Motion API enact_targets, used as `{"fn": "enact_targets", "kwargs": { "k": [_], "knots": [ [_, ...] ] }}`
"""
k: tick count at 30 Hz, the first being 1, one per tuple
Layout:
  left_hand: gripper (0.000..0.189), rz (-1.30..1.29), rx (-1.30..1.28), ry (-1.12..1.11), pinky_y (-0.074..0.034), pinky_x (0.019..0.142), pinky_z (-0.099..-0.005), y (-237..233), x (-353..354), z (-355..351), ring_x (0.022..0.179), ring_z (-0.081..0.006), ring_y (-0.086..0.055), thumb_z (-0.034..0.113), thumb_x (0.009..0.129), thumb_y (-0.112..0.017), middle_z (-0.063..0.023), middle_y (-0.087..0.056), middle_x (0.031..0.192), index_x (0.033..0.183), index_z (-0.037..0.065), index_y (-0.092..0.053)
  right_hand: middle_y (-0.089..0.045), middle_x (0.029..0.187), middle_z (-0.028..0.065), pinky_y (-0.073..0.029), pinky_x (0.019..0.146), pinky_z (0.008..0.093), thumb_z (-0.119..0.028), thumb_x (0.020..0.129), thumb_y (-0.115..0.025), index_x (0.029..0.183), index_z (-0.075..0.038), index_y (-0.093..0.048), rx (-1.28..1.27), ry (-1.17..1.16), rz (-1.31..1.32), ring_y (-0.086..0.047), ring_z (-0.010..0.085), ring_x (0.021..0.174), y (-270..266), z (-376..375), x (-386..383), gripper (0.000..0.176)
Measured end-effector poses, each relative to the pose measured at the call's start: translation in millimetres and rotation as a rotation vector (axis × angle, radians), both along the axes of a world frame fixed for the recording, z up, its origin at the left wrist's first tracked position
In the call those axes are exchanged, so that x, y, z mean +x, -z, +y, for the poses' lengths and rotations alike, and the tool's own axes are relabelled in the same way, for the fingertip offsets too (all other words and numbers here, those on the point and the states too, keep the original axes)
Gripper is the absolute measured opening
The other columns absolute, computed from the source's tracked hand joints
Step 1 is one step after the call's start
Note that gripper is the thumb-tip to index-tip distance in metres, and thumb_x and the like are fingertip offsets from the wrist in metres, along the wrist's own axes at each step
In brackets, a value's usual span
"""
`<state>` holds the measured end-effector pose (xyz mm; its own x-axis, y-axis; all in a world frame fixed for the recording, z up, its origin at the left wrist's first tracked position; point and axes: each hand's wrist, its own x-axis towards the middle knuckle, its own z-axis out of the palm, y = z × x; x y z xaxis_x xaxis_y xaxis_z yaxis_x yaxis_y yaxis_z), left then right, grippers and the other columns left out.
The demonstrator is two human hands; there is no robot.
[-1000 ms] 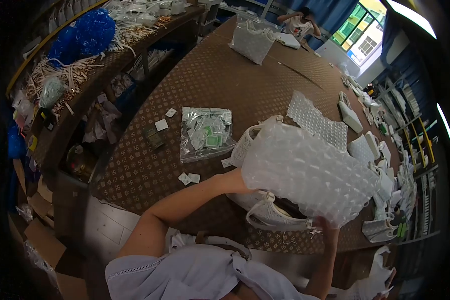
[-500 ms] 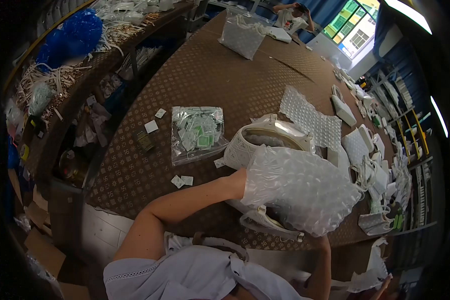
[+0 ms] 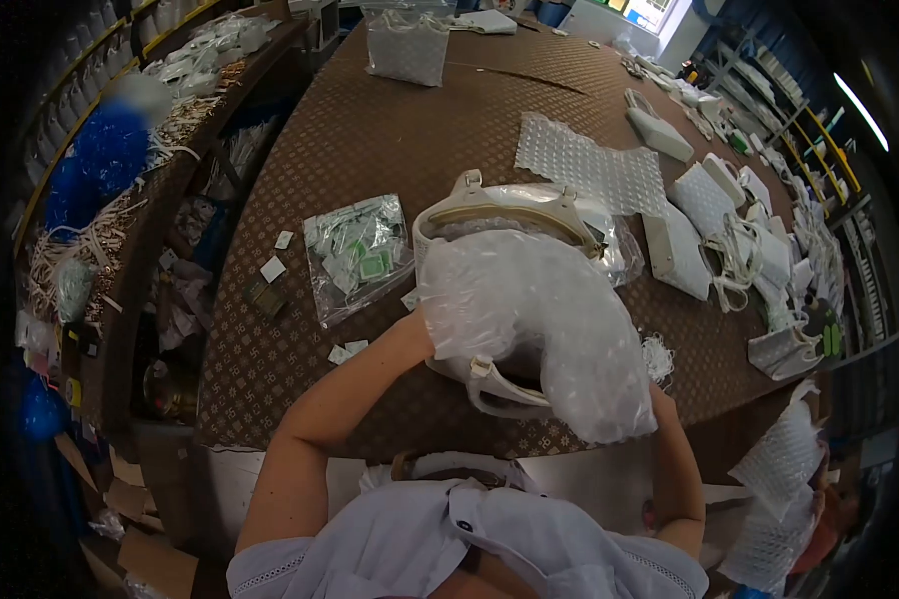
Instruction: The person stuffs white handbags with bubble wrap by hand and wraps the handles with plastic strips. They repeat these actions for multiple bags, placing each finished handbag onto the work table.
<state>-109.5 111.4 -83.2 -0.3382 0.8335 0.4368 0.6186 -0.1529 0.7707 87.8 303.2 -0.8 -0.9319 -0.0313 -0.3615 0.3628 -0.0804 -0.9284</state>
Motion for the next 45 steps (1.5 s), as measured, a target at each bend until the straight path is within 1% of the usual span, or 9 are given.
{"fn": "enact_targets", "kwargs": {
  "k": [5, 9, 11, 14, 17, 23, 32, 37, 45],
  "knots": [
    [0.054, 0.346, -0.138, -0.125, -0.029, 0.105, -0.0367, -27, 8, -23, 0.121, -0.0242, -0.039, 0.027, 0.085, -0.057, -0.0082, -0.042, 0.133, 0.132, 0.008, -0.039, -0.05, 0.126, 0.0076, -0.039, 0.098, 0.0323, -0.022, 0.093, -0.048, 0.129, -0.004, -0.043, 0.023, -0.204, 0.018, -0.047, 0.0174, 0.115, -23, -2, 0, 0.04],
    [0.05, 0.454, -0.216, -0.146, -0.03, 0.104, -0.0361, -35, 16, -24, 0.119, -0.0241, -0.041, 0.026, 0.085, -0.056, -0.009, -0.045, 0.129, 0.13, 0.009, -0.042, -0.052, 0.123, 0.0101, -0.039, 0.097, 0.0332, -0.023, 0.091, -0.051, 0.124, -0.005, -0.049, 0.114, -0.112, 0.121, -0.05, 0.02, 0.113, 48, 5, -6, 0.037],
    [0.048, 0.533, -0.235, -0.169, -0.031, 0.103, -0.0356, -38, 16, -18, 0.118, -0.0241, -0.042, 0.026, 0.085, -0.055, -0.0095, -0.047, 0.127, 0.128, 0.009, -0.044, -0.054, 0.12, 0.0152, -0.04, 0.095, 0.0335, -0.026, 0.086, -0.055, 0.121, -0.005, -0.051, 0.907, -0.445, 0.437, -0.052, 0.025, 0.109, 72, 27, -7, 0.041],
    [0.049, 0.2, -0.44, -0.09, -0.029, 0.105, -0.0355, -32, 17, -27, 0.121, -0.0239, -0.04, 0.028, 0.085, -0.055, -0.0099, -0.046, 0.128, 0.13, 0.01, -0.043, -0.054, 0.118, 0.0189, -0.039, 0.094, 0.0347, -0.03, 0.082, -0.058, 0.12, -0.005, -0.052, 0.757, -0.502, 0.185, -0.052, 0.0295, 0.108, 39, 23, -12, 0.045],
    [0.05, 0.67, -0.537, -0.233, -0.028, 0.105, -0.0353, -49, 25, -32, 0.121, -0.0241, -0.039, 0.028, 0.086, -0.054, -0.0104, -0.046, 0.129, 0.13, 0.009, -0.042, -0.055, 0.116, 0.019, -0.041, 0.091, 0.0373, -0.035, 0.08, -0.059, 0.117, -0.003, -0.053, 0.663, -0.544, 0.423, -0.053, 0.0317, 0.105, 53, 32, -17, 0.049],
    [0.05, 0.55, -0.463, -0.117, -0.028, 0.105, -0.0349, -50, 27, -36, 0.121, -0.024, -0.039, 0.027, 0.085, -0.055, -0.0106, -0.046, 0.128, 0.13, 0.009, -0.042, -0.052, 0.121, 0.0201, -0.037, 0.096, 0.0385, -0.027, 0.079, -0.063, 0.119, -0.001, -0.051, 0.421, -0.597, 0.56, -0.049, 0.0317, 0.112, 62, 40, -13, 0.049],
    [0.052, 0.135, -0.373, -0.071, -0.028, 0.105, -0.0342, -23, 30, -43, 0.121, -0.0237, -0.039, 0.026, 0.085, -0.056, -0.0108, -0.046, 0.128, 0.131, 0.008, -0.041, -0.058, 0.11, 0.0216, -0.041, 0.089, 0.0406, -0.031, 0.08, -0.058, 0.115, 0.0, -0.054, 1.067, -0.887, 0.467, -0.054, 0.0357, 0.103, 117, 28, -46, 0.047],
    [0.052, 0.141, -0.4, -0.05, -0.028, 0.105, -0.0341, -26, 33, -44, 0.121, -0.0237, -0.04, 0.025, 0.085, -0.056, -0.0108, -0.046, 0.128, 0.131, 0.008, -0.04, -0.061, 0.104, 0.0192, -0.044, 0.082, 0.0406, -0.024, 0.082, -0.056, 0.113, -0.001, -0.056, 0.735, -0.896, 0.198, -0.058, 0.0334, 0.095, 24, 39, -26, 0.039],
    [0.054, 0.226, -0.453, -0.008, -0.029, 0.105, -0.0338, -35, 40, -36, 0.12, -0.0235, -0.04, 0.025, 0.084, -0.057, -0.0109, -0.045, 0.128, 0.131, 0.007, -0.039, -0.063, 0.089, 0.0174, -0.047, 0.07, 0.0377, -0.012, 0.082, -0.055, 0.108, -0.004, -0.058, 0.646, -0.344, 0.338, -0.06, 0.0337, 0.078, -23, 47, 1, 0.028]
  ]
}}
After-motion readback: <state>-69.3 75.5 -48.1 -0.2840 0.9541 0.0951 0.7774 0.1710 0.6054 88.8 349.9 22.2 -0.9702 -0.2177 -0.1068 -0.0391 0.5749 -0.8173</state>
